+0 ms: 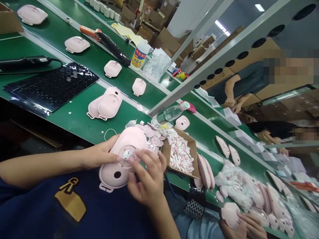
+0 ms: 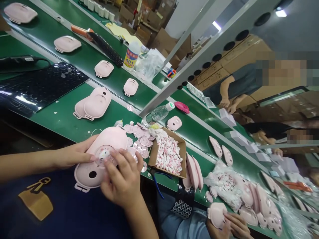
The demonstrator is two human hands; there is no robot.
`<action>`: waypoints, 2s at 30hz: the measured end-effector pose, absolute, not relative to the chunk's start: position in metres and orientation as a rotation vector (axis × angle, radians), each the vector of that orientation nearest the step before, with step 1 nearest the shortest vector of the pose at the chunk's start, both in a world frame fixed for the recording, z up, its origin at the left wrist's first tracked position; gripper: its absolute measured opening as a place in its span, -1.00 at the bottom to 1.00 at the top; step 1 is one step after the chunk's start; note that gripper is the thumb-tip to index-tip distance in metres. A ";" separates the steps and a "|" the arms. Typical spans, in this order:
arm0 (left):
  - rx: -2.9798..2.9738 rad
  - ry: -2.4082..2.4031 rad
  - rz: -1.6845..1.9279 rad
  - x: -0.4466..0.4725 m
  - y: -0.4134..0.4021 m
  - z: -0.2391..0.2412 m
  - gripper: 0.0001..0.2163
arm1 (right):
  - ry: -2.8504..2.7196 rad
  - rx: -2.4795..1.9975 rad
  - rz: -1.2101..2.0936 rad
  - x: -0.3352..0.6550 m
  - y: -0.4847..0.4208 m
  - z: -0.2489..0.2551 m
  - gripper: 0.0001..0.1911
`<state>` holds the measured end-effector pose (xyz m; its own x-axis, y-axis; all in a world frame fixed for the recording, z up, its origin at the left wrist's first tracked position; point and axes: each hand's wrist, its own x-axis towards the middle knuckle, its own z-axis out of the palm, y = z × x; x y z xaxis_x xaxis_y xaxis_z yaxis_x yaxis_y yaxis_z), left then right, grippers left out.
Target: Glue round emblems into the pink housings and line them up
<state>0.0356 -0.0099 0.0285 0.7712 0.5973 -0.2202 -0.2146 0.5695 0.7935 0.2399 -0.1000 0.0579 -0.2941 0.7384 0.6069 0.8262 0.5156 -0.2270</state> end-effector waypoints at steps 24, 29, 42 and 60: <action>1.010 0.678 0.618 0.044 -0.010 0.020 -0.32 | -1.134 -1.324 0.866 0.192 -0.107 0.014 -0.08; 0.997 0.706 0.635 0.047 -0.011 0.013 -0.34 | -1.246 -1.380 0.756 0.191 -0.110 0.018 -0.16; 1.018 0.677 0.581 0.046 -0.009 0.024 -0.24 | -1.221 -1.402 0.808 0.194 -0.111 0.014 -0.11; 1.048 0.660 0.630 0.030 -0.008 0.029 -0.27 | -1.534 -1.218 0.742 0.196 -0.105 0.007 -0.01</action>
